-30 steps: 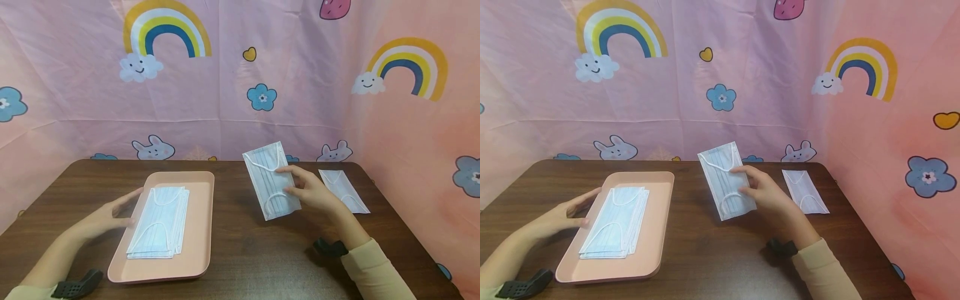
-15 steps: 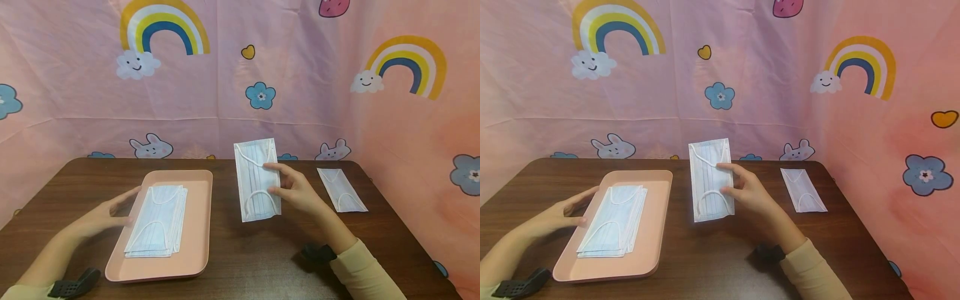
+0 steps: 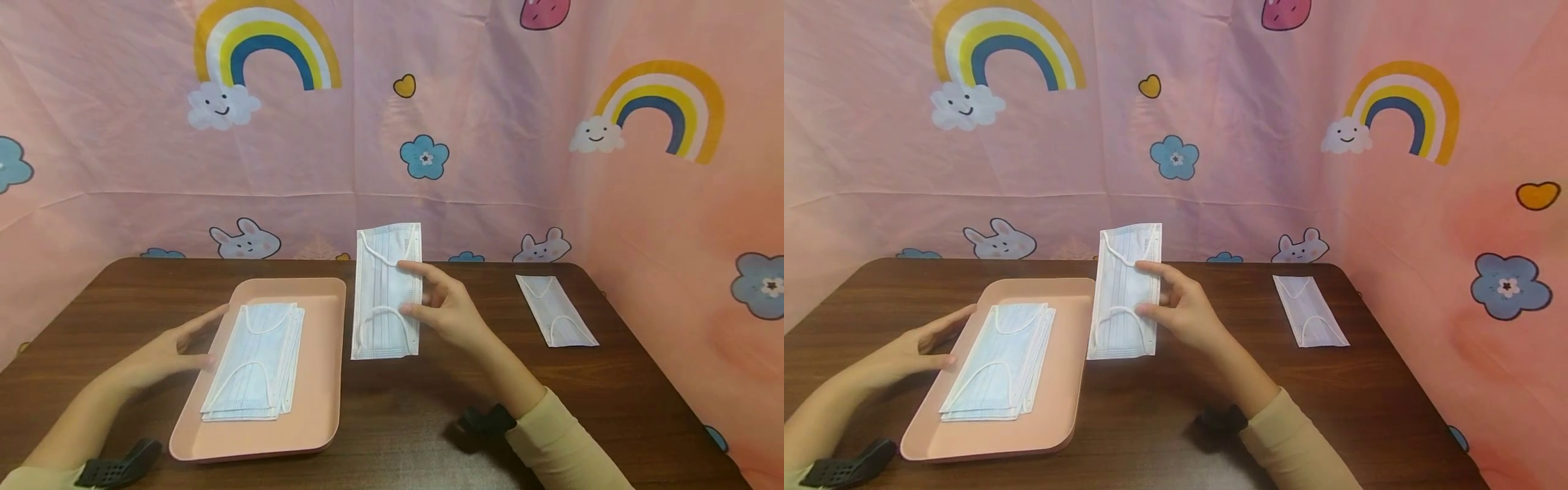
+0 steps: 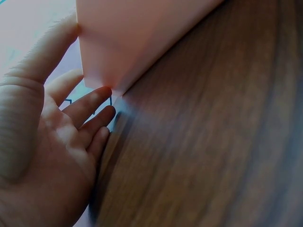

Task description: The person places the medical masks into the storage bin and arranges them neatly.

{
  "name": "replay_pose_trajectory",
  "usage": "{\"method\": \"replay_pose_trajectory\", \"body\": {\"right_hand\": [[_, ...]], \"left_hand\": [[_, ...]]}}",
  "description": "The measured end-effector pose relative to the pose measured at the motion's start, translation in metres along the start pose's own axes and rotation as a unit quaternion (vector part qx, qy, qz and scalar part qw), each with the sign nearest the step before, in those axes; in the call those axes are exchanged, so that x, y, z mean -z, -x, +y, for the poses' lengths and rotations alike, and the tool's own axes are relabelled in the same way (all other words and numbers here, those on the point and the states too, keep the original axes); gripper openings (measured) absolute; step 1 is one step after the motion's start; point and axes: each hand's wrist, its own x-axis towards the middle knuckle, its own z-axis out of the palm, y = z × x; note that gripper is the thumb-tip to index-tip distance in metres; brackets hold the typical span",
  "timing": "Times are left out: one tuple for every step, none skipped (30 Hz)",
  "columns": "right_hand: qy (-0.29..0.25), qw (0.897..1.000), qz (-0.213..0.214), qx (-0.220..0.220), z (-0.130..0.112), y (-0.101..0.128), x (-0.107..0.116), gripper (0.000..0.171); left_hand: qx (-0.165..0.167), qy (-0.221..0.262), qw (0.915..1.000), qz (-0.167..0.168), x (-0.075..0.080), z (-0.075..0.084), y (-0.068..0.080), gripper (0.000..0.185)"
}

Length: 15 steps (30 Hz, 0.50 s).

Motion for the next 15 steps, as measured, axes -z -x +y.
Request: {"method": "replay_pose_trajectory", "body": {"right_hand": [[-0.006,1.0,0.0,0.001,0.0,-0.001,-0.003,0.061],[-0.013,1.0,-0.002,0.002,0.0,-0.003,-0.007,0.061],[-0.022,1.0,-0.004,0.001,0.0,-0.004,-0.01,0.062],[-0.03,1.0,-0.006,0.001,0.0,-0.005,-0.014,0.062],[-0.039,0.999,-0.007,0.0,0.0,-0.006,-0.017,0.062],[-0.049,0.999,-0.009,0.0,0.0,-0.007,-0.021,0.062],[-0.057,0.998,-0.01,-0.001,0.0,-0.008,-0.024,0.062],[-0.063,0.998,-0.011,-0.002,0.0,-0.009,-0.027,0.062],[-0.071,0.997,-0.013,-0.004,0.0,-0.01,-0.031,0.062],[-0.077,0.997,-0.015,-0.004,0.0,-0.01,-0.034,0.062],[-0.082,0.997,-0.016,-0.004,0.0,-0.011,-0.038,0.062],[-0.085,0.996,-0.018,-0.005,0.001,-0.012,-0.042,0.062],[-0.088,0.996,-0.021,-0.006,0.001,-0.013,-0.045,0.061],[-0.093,0.995,-0.024,-0.007,0.003,-0.013,-0.049,0.061],[-0.097,0.995,-0.03,-0.009,0.004,-0.015,-0.053,0.061]], "left_hand": [[0.0,0.002,1.0,-0.001,0.0,0.0,0.0,0.084],[0.0,0.004,1.0,-0.002,0.0,0.0,0.0,0.083],[-0.001,0.004,1.0,-0.002,0.0,0.001,0.0,0.083],[-0.001,0.005,1.0,-0.003,0.0,0.001,0.0,0.083],[-0.002,0.009,1.0,-0.004,0.0,0.001,0.0,0.083],[-0.001,0.01,0.9999,-0.004,0.0,0.001,0.0,0.083],[-0.002,0.011,0.9999,-0.005,-0.001,0.001,0.0,0.083],[-0.002,0.011,0.9999,-0.005,-0.001,0.001,0.0,0.083],[-0.002,0.01,0.9999,-0.005,-0.001,0.002,0.0,0.083],[-0.003,0.009,0.9999,-0.005,-0.001,0.002,0.0,0.082],[-0.004,0.009,0.9999,-0.005,-0.001,0.003,0.0,0.082],[-0.003,0.006,1.0,-0.005,-0.001,0.004,0.0,0.082],[-0.002,0.0,1.0,-0.005,0.0,0.004,0.001,0.082],[-0.002,-0.001,1.0,-0.006,0.0,0.004,0.001,0.082],[-0.002,-0.003,1.0,-0.006,0.0,0.005,0.001,0.082]]}}
